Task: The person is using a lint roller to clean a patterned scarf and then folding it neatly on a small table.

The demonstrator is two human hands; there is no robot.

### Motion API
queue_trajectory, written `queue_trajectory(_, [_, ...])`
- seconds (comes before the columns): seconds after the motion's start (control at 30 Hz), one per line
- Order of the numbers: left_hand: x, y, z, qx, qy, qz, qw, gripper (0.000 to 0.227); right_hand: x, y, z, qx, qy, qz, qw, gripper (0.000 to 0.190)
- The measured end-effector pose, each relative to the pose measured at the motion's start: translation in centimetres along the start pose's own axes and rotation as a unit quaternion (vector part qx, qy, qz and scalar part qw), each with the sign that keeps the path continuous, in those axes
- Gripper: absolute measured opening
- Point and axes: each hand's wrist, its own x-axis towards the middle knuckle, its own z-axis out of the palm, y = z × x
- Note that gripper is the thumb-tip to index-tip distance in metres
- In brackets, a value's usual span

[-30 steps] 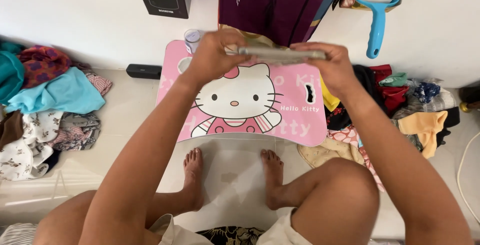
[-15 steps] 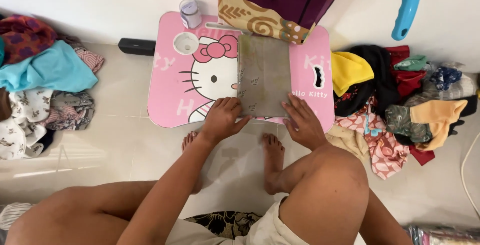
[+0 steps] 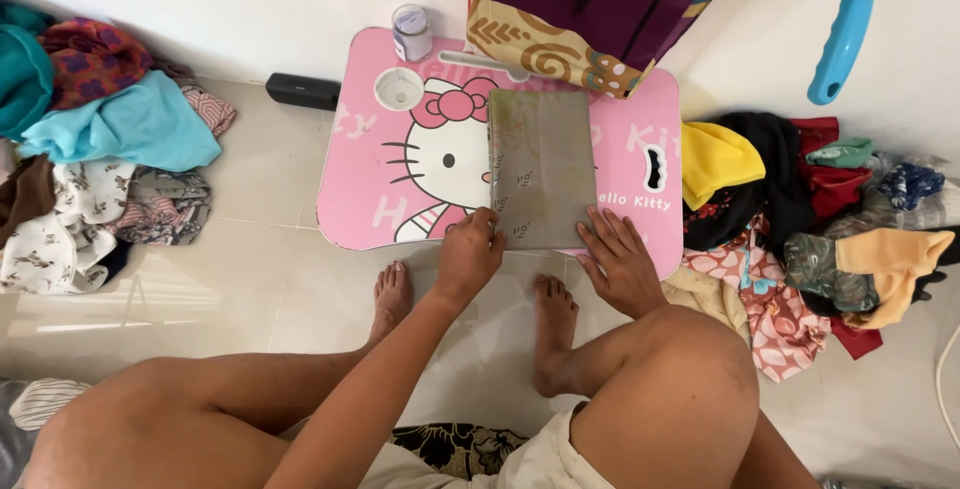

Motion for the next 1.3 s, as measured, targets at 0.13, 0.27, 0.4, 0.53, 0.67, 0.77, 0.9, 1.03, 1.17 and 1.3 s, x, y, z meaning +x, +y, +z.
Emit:
queue_trajectory(0.13, [-0.1,0.5,0.0,0.086,0.005,0.046,0.995,0.026,0.0,0.1,-0.4,-0.05,-0.027,0.019,0.998,0.051])
queue_trajectory(0.27, [0.0,2.7,0.6,0.182,0.01,0.226,0.957,0.054,2.2,-0.3,-0.8,-0.025,-0.054,-0.018,0.998,0.058])
queue_trajectory(0.4, [-0.8,3.3,2.0,0.235,-0.076,0.221,0.944,0.083,2.5,0.6,1.2,0.009,-0.115,-0.054,0.992,0.059])
queue_trajectory(0.53, [-0.9,3.0,2.2,0.285,-0.116,0.201,0.93,0.1,2.2,2.3,1.8,0.008,-0.164,0.004,0.986,0.06])
queue_trajectory(0.67, [-1.3,3.1,2.3,0.283,-0.107,0.199,0.932,0.105,2.1,1.6,1.4,-0.013,-0.189,0.051,0.981,0.064])
queue_trajectory(0.77, [-1.6,3.1,2.7,0.288,-0.103,0.196,0.932,0.104,1.8,2.2,1.8,-0.029,-0.212,0.079,0.974,0.075])
queue_trajectory(0.9, [-2.1,3.4,2.8,0.292,-0.109,0.183,0.933,0.105,1.2,3.4,1.3,-0.037,-0.228,0.096,0.968,0.085])
queue_trajectory(1.03, [-2.4,3.9,3.3,0.277,-0.111,0.171,0.939,0.1,0.2,3.6,-1.4,0.023,-0.144,0.106,0.984,0.078])
queue_trajectory(1.17, [-1.9,4.5,5.4,0.253,-0.131,0.248,0.926,0.091,-0.1,1.3,-2.1,-0.069,-0.056,-0.06,0.994,0.062])
queue_trajectory(1.3, [-2.0,4.3,7.0,0.271,-0.125,0.245,0.922,0.093,-1.3,1.2,-0.8,-0.056,-0.093,-0.02,0.994,0.055])
